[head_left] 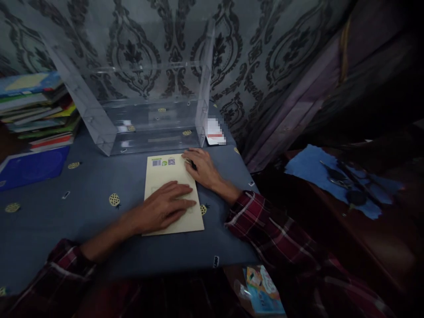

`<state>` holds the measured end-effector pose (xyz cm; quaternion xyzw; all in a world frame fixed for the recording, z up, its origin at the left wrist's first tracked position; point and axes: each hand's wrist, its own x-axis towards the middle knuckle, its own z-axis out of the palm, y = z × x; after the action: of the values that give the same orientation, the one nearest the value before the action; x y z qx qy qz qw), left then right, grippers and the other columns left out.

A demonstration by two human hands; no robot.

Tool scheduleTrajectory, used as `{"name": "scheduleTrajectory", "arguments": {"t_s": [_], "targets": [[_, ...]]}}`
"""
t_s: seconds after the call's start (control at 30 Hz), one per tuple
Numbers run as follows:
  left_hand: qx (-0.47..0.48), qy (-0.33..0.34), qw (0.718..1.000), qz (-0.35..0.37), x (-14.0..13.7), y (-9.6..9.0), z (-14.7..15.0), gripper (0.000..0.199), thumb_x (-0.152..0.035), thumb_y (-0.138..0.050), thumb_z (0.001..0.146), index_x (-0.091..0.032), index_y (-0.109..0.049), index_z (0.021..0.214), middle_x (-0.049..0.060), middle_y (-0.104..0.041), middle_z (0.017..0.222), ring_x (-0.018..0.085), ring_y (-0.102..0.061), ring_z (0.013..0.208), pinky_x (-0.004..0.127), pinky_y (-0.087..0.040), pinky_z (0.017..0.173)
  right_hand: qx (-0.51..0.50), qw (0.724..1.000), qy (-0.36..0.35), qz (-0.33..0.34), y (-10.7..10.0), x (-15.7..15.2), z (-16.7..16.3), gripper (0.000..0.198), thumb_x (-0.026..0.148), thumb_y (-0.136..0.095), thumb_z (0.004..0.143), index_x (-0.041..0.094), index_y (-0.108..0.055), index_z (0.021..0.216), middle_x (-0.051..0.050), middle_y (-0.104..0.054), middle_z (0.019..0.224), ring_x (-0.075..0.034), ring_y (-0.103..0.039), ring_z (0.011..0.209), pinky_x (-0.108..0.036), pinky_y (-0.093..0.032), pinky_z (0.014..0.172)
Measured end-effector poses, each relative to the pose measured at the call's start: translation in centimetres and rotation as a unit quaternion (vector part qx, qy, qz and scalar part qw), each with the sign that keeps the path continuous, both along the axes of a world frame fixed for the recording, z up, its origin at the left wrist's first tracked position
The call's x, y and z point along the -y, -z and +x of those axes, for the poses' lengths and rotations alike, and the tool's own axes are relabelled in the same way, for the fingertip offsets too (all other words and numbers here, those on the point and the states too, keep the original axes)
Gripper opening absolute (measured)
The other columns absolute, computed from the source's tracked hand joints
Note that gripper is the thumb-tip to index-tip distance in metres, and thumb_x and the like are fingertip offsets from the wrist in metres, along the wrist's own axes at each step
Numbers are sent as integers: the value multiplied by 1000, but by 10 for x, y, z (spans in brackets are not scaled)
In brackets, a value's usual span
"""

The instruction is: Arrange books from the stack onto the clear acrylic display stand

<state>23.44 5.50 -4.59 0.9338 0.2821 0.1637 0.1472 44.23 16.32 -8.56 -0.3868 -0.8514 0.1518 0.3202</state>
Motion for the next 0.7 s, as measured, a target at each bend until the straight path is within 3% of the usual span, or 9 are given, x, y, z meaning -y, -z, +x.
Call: {"name": "scheduleTrajectory", "arguments": {"t_s": [0.1,0.17,0.23,0.37,0.47,0.7], "targets": [[64,-149,986,28,-22,10,-23,36,-19,-42,102,-20,-60,133,13,-66,132,26,-60,126,51,-48,111,26,999,-40,24,-8,9,-9,31,18,-54,95,17,-67,123,-15,-69,131,-33,-53,134,-56,-39,112],[104,-257,961,22,-37,18,-41,40,-17,-43,97,-19,-55,135,14,-66,130,27,-61,124,51,-50,109,36,996,-79,29,-14,14,-22,35,16,-50,97,18,-64,129,-15,-69,132,-30,-53,135,-55,-41,112],[134,-319,938,-4,-48,25,-55,44,-18,-45,93,-18,-49,138,14,-65,133,27,-60,127,51,-48,111,42,992,-120,22,-20,19,-37,41,13,-46,98,18,-59,136,-14,-67,134,-28,-52,137,-52,-42,113],[164,-334,927,-48,-54,34,-65,53,-22,-48,92,-17,-38,143,16,-61,142,27,-56,136,51,-44,116,70,982,-174,-1,-25,21,-63,47,12,-42,100,18,-51,145,-14,-62,143,-25,-47,144,-51,-40,118],[157,-333,929,-43,-51,35,-62,54,-21,-48,92,-17,-36,144,17,-60,143,26,-54,137,51,-43,116,87,981,-171,-17,-23,19,-70,47,15,-41,102,17,-48,148,-16,-58,149,-25,-44,147,-53,-35,121],[116,-332,936,-20,-50,31,-62,49,-21,-46,93,-16,-40,141,16,-61,140,27,-54,135,50,-43,116,74,990,-120,-29,-8,15,-46,45,25,-44,103,21,-50,148,-13,-58,149,-25,-47,146,-56,-35,123]]}}
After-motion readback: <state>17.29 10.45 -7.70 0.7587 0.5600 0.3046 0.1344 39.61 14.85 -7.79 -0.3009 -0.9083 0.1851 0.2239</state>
